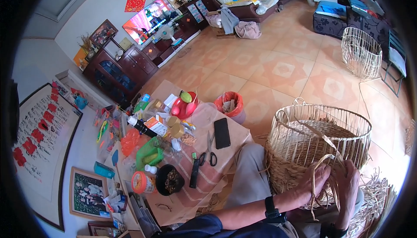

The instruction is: The recorder is weaving bamboo or straw strips into a basket.

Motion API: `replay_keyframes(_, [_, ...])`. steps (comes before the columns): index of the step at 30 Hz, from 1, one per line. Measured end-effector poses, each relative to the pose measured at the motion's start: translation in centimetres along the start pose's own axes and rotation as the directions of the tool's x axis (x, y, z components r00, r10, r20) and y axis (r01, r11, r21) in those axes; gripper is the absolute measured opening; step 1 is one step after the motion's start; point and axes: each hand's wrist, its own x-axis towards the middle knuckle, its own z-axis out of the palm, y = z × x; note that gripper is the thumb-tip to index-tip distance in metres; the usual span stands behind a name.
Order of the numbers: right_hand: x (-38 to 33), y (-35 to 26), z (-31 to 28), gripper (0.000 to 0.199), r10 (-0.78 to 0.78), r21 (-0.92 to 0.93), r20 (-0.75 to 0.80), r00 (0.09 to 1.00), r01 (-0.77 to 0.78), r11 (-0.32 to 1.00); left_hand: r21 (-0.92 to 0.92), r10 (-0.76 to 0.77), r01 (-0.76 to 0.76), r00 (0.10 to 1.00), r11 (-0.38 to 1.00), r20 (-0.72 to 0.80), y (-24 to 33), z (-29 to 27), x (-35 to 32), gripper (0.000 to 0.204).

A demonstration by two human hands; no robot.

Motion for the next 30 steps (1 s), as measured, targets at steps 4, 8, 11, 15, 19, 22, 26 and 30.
replay_keyframes(4, [0.5, 1.0, -0.9, 0.022, 0.035, 0.074, 0.157, 0.987, -0.047, 0.996, 0.006, 0.116, -0.116, 0.993, 0.993, -0.033, -1.6, -0.5, -0.4, 0.028])
replay_keyframes(8, [-1.5, 2.8, 2.3, 0.022, -0.061, 0.226, -0.022, 0.998, 0.065, 0.972, 0.469, 0.568, -0.515, 0.822, 0.718, 0.032, -3.9, -1.2, 0.8, 0.033])
replay_keyframes(11, [-1.0, 1.7, 1.9, 0.022, -0.129, 0.088, -0.109, 0.986, 0.139, 0.986, 0.446, 0.553, -0.572, 0.811, 0.688, 0.188, -3.5, -3.8, 2.0, 0.035])
replay_keyframes(15, [-0.5, -4.3, 2.8, 0.028, 0.047, 0.225, -0.030, 0.998, -0.039, 0.974, 0.364, 0.534, -0.617, 0.787, 0.698, 0.310, -2.0, -8.6, 3.2, 0.038])
replay_keyframes(19, [0.2, 0.3, 6.0, 0.019, -0.089, -0.002, 0.014, 0.996, 0.089, 0.996, 0.407, 0.077, -0.269, 0.899, 0.873, 0.431, -4.3, -11.4, 2.4, 0.043])
replay_keyframes(22, [1.6, -2.6, 5.6, 0.021, -0.030, 0.173, -0.011, 0.999, 0.031, 0.984, 0.368, 0.204, -0.313, 0.930, 0.875, 0.307, -4.4, -10.7, -1.0, 0.045])
replay_keyframes(26, [2.8, -3.7, 4.8, 0.022, 0.032, 0.395, 0.084, 0.996, -0.063, 0.916, 0.392, 0.140, -0.248, 0.949, 0.886, 0.283, -3.9, -10.4, -0.2, 0.048])
replay_keyframes(30, [-0.4, -1.0, 4.0, 0.030, 0.056, 0.541, 0.201, 0.978, -0.159, 0.826, 0.327, 0.425, -0.535, 0.834, 0.779, 0.351, -4.2, -12.1, -0.3, 0.039])
